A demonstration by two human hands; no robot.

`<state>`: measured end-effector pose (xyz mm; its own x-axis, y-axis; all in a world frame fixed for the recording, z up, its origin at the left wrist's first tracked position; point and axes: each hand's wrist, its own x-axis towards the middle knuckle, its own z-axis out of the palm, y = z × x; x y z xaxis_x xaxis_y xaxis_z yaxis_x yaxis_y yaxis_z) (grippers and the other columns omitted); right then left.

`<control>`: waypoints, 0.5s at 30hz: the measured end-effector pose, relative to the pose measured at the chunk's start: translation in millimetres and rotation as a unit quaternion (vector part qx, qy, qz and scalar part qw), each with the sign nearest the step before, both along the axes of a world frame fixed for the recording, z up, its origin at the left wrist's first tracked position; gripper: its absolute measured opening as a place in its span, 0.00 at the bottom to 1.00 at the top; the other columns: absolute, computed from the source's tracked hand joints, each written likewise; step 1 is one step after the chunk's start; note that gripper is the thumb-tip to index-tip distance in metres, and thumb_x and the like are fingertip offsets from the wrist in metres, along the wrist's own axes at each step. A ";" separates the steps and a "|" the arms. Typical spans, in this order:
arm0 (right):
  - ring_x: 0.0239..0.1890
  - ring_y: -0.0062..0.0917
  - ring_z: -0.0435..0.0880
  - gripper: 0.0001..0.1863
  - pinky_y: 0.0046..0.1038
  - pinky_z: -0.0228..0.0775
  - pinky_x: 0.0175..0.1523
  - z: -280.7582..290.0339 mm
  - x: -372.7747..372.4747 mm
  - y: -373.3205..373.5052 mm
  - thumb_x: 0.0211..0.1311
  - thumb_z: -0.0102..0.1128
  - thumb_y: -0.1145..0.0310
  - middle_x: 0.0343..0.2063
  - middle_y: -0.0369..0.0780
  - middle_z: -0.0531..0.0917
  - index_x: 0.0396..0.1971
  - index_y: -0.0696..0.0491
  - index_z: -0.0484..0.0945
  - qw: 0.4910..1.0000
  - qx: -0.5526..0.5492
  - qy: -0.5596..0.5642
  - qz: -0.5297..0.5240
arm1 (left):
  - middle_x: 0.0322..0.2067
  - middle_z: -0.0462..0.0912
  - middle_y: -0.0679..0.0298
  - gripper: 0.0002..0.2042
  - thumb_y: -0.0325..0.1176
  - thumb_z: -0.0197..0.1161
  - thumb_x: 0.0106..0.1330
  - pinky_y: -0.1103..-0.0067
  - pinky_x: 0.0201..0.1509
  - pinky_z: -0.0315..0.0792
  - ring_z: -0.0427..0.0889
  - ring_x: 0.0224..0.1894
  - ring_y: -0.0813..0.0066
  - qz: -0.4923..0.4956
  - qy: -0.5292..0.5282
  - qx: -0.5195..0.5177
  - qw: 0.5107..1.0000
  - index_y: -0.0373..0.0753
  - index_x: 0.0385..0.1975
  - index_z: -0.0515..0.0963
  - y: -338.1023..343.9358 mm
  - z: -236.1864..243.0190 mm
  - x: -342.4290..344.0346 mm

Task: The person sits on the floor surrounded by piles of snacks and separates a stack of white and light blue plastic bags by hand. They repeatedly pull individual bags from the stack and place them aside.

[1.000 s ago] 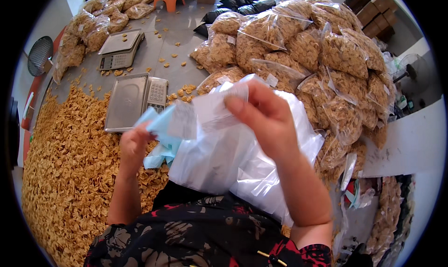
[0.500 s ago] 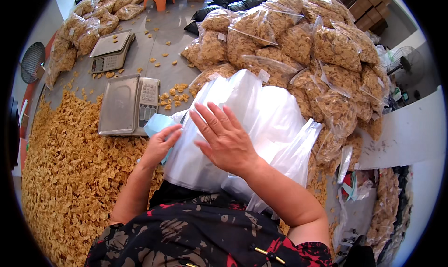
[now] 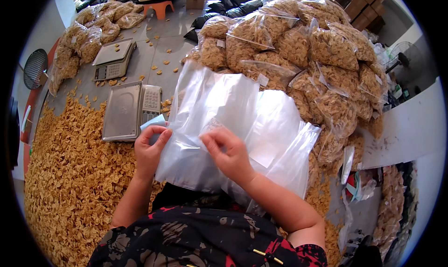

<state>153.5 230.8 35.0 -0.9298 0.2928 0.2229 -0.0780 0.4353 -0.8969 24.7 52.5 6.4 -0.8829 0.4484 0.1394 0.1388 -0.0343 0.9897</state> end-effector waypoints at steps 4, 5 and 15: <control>0.30 0.12 0.76 0.09 0.18 0.69 0.34 37.4 -11.6 -12.9 0.66 0.59 0.67 0.27 0.33 0.78 0.33 0.58 0.75 0.973 -0.224 -0.025 -0.038 | 0.32 0.84 0.59 0.07 0.29 0.70 0.56 0.78 0.43 0.73 0.82 0.36 0.66 -0.085 0.157 -0.079 0.981 0.38 0.33 0.80 5.4 44.6 40.6; 0.30 0.12 0.75 0.09 0.17 0.69 0.34 38.1 -11.2 -8.5 0.66 0.58 0.67 0.26 0.33 0.79 0.33 0.58 0.75 0.973 -0.229 -0.021 -0.027 | 0.34 0.83 0.62 0.08 0.29 0.69 0.58 0.80 0.46 0.72 0.80 0.39 0.73 -0.114 0.168 -0.052 0.978 0.37 0.36 0.80 7.3 48.9 46.2; 0.25 0.12 0.73 0.09 0.16 0.65 0.30 37.8 15.8 7.4 0.68 0.56 0.69 0.23 0.31 0.78 0.30 0.59 0.77 0.995 -0.077 -0.005 -0.070 | 0.36 0.80 0.71 0.10 0.33 0.63 0.65 0.87 0.45 0.70 0.75 0.40 0.87 -0.188 -0.220 0.073 0.954 0.35 0.42 0.79 29.3 41.6 49.4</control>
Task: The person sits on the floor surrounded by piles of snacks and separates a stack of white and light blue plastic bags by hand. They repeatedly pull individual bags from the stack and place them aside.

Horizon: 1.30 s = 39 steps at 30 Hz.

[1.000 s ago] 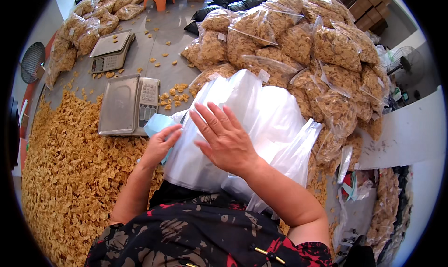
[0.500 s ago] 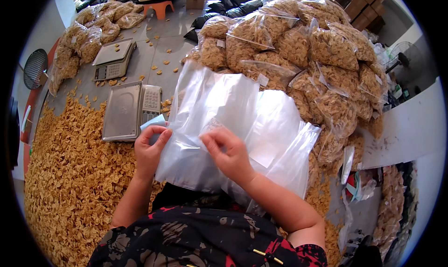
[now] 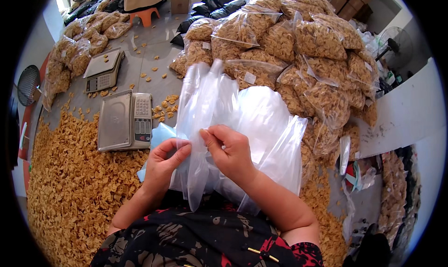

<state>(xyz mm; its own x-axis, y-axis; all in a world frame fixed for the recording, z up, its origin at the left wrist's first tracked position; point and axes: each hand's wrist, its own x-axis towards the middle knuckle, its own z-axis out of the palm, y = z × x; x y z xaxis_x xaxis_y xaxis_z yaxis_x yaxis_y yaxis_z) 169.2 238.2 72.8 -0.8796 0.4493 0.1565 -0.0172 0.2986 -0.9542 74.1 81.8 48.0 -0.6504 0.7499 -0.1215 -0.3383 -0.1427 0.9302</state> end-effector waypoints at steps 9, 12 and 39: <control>0.23 0.11 0.68 0.05 0.15 0.61 0.27 -4.7 131.0 87.4 0.67 0.53 0.72 0.24 0.30 0.74 0.31 0.53 0.76 0.949 0.012 0.053 -0.312 | 0.31 0.81 0.71 0.07 0.33 0.66 0.63 0.87 0.39 0.70 0.76 0.32 0.86 0.171 0.080 -0.070 0.980 0.38 0.36 0.81 -42.4 -51.8 -70.4; 0.31 0.12 0.72 0.04 0.15 0.66 0.37 -3.5 150.3 102.4 0.66 0.53 0.75 0.32 0.31 0.77 0.38 0.54 0.76 0.903 0.179 -0.021 -0.390 | 0.39 0.82 0.66 0.09 0.28 0.62 0.65 0.86 0.43 0.71 0.77 0.38 0.84 0.229 0.107 -0.088 0.963 0.37 0.44 0.80 -58.3 -44.1 -77.9; 0.26 0.15 0.74 0.05 0.18 0.66 0.31 22.9 -45.3 -17.9 0.54 0.67 0.75 0.23 0.34 0.76 0.30 0.58 0.81 0.982 0.106 0.054 0.148 | 0.19 0.81 0.66 0.09 0.33 0.66 0.63 0.84 0.26 0.69 0.75 0.23 0.87 0.064 0.292 -0.064 0.952 0.31 0.28 0.82 -52.0 6.8 -35.5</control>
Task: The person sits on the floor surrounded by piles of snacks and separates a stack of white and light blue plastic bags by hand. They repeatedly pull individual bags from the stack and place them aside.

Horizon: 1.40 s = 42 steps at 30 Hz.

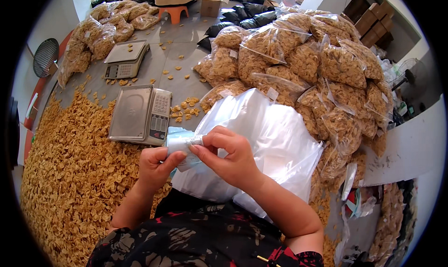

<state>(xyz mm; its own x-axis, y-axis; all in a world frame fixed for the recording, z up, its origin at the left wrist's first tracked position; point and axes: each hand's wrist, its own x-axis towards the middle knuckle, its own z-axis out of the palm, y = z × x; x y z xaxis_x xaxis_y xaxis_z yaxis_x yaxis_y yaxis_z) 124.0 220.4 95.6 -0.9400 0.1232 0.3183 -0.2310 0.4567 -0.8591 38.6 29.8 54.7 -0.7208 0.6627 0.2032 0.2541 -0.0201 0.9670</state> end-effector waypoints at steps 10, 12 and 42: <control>0.35 0.21 0.80 0.07 0.20 0.70 0.36 11.8 1.4 -3.1 0.54 0.66 0.78 0.34 0.40 0.80 0.33 0.58 0.82 0.994 -0.044 0.084 0.050 | 0.15 0.78 0.61 0.15 0.39 0.65 0.62 0.80 0.22 0.67 0.75 0.16 0.76 0.019 0.134 0.020 0.991 0.34 0.19 0.81 -2.3 -5.9 -3.4; 0.37 0.21 0.80 0.08 0.20 0.71 0.39 13.6 2.7 2.1 0.54 0.64 0.80 0.37 0.40 0.80 0.35 0.58 0.82 0.985 -0.112 0.121 0.057 | 0.16 0.79 0.62 0.17 0.42 0.63 0.64 0.79 0.24 0.68 0.76 0.18 0.76 0.001 0.088 0.015 0.996 0.34 0.19 0.81 -5.3 -8.8 -5.7; 0.42 0.33 0.80 0.12 0.34 0.68 0.50 -37.5 12.2 3.0 0.60 0.61 0.62 0.35 0.40 0.82 0.34 0.56 0.79 0.944 0.312 -0.019 -0.106 | 0.30 0.81 0.56 0.07 0.32 0.66 0.61 0.75 0.39 0.71 0.78 0.32 0.64 0.139 0.047 -0.042 0.988 0.38 0.36 0.83 28.8 -89.8 -1.0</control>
